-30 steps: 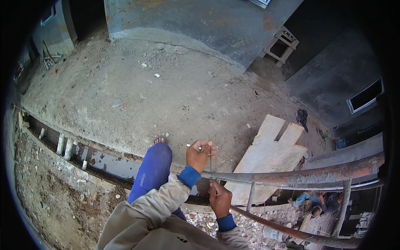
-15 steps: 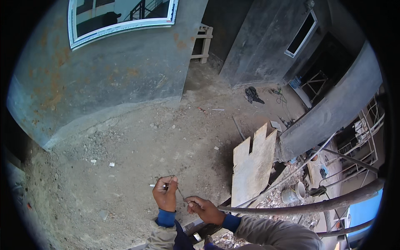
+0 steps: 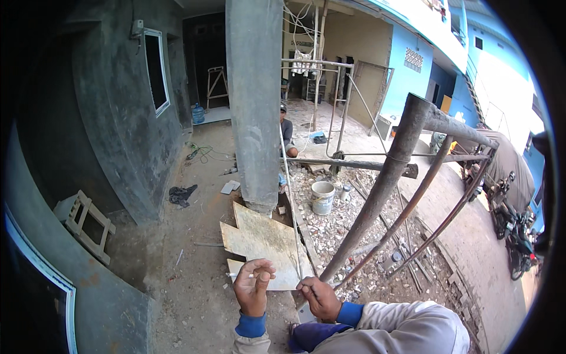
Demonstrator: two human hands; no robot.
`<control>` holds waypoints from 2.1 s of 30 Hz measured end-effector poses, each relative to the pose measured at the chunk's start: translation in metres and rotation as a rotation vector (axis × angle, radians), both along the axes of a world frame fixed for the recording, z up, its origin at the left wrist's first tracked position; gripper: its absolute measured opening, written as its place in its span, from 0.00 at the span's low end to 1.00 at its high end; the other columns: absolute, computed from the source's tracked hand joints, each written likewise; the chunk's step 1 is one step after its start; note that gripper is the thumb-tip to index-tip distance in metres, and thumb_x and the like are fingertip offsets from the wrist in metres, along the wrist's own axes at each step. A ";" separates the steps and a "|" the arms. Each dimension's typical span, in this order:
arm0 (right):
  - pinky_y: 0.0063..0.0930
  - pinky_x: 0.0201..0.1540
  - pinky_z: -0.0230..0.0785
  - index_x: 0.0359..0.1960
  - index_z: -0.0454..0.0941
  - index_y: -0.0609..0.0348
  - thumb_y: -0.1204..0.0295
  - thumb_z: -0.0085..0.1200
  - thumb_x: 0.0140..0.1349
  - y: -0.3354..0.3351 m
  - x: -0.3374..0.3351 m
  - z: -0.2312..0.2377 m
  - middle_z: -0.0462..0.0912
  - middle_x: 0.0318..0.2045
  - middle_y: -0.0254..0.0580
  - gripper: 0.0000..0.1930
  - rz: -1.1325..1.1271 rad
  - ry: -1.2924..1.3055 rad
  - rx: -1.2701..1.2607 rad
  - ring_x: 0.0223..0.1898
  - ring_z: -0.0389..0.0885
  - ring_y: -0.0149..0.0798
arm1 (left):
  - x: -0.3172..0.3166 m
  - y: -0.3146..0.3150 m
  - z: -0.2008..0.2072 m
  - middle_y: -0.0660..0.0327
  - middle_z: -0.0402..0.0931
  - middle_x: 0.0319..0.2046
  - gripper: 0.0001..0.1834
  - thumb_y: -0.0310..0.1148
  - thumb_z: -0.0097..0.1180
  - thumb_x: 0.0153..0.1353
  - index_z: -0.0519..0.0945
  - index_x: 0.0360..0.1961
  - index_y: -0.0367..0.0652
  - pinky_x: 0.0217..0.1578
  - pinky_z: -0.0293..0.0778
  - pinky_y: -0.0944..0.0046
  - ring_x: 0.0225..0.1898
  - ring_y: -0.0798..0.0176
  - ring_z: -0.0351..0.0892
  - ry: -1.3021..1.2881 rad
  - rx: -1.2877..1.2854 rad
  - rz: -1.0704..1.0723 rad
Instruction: The person assembles a metal scaffolding structure by connecting poles and securing them with wire ties. They walk around the construction site, pick up poles, and attach them to the frame using wire ties, occasionally adjusting the position of the components.
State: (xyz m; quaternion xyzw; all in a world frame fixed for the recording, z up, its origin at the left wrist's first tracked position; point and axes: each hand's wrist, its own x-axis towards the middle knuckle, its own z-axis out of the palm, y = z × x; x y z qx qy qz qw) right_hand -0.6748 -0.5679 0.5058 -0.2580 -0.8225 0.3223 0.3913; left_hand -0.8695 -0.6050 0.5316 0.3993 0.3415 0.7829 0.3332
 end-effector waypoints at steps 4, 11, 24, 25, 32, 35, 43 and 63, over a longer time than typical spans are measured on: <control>0.23 0.30 0.64 0.47 0.69 0.60 0.71 0.41 0.78 0.046 0.034 0.053 0.72 0.28 0.35 0.06 -0.419 0.690 0.079 0.26 0.69 0.28 | 0.007 0.101 0.088 0.51 0.75 0.57 0.43 0.52 0.69 0.59 0.67 0.65 0.34 0.52 0.76 0.60 0.54 0.59 0.77 0.357 0.093 -0.369; 0.19 0.28 0.58 0.47 0.72 0.62 0.68 0.43 0.78 0.083 0.079 0.086 0.68 0.25 0.28 0.10 -0.899 0.807 -0.122 0.25 0.64 0.22 | 0.073 0.256 0.196 0.49 0.64 0.69 0.65 0.66 0.72 0.40 0.59 0.72 0.39 0.69 0.60 0.48 0.71 0.47 0.63 1.032 0.418 -0.732; 0.28 0.35 0.73 0.46 0.80 0.61 0.74 0.52 0.71 0.100 0.080 0.165 0.82 0.29 0.40 0.07 -1.193 0.162 0.311 0.29 0.79 0.32 | 0.126 0.306 0.193 0.58 0.79 0.54 0.43 0.38 0.81 0.44 0.72 0.60 0.34 0.60 0.73 0.61 0.56 0.62 0.77 0.712 0.287 -1.540; 0.29 0.36 0.74 0.46 0.80 0.62 0.74 0.52 0.71 0.099 0.079 0.169 0.83 0.30 0.41 0.07 -1.242 0.088 0.345 0.30 0.80 0.33 | 0.125 0.301 0.190 0.58 0.80 0.51 0.40 0.36 0.81 0.45 0.74 0.58 0.35 0.55 0.76 0.64 0.52 0.65 0.80 0.733 0.362 -1.423; 0.31 0.45 0.74 0.51 0.81 0.60 0.78 0.51 0.70 0.075 0.058 0.176 0.86 0.37 0.41 0.11 -1.501 -0.035 0.225 0.40 0.83 0.35 | 0.134 0.296 0.177 0.55 0.81 0.49 0.40 0.37 0.81 0.45 0.75 0.58 0.34 0.56 0.77 0.62 0.54 0.61 0.80 0.590 0.495 -1.288; 0.32 0.39 0.76 0.47 0.82 0.61 0.77 0.54 0.67 0.076 0.052 0.181 0.85 0.34 0.45 0.09 -1.524 -0.138 0.386 0.34 0.84 0.37 | 0.140 0.296 0.172 0.50 0.82 0.52 0.45 0.43 0.82 0.43 0.75 0.60 0.33 0.56 0.77 0.61 0.55 0.59 0.81 0.442 0.447 -1.420; 0.46 0.40 0.73 0.39 0.80 0.59 0.75 0.55 0.64 0.079 0.041 0.214 0.82 0.34 0.51 0.05 -1.646 -0.500 0.466 0.38 0.81 0.56 | 0.136 0.287 0.169 0.55 0.80 0.52 0.36 0.30 0.79 0.48 0.74 0.58 0.36 0.55 0.78 0.63 0.54 0.61 0.80 0.355 0.471 -1.385; 0.43 0.29 0.73 0.27 0.81 0.60 0.63 0.59 0.64 0.088 -0.076 0.234 0.82 0.21 0.50 0.13 -2.170 -0.671 0.199 0.25 0.83 0.52 | 0.157 0.227 0.130 0.47 0.77 0.55 0.24 0.28 0.64 0.58 0.77 0.56 0.37 0.59 0.72 0.49 0.57 0.44 0.77 0.134 0.684 -0.588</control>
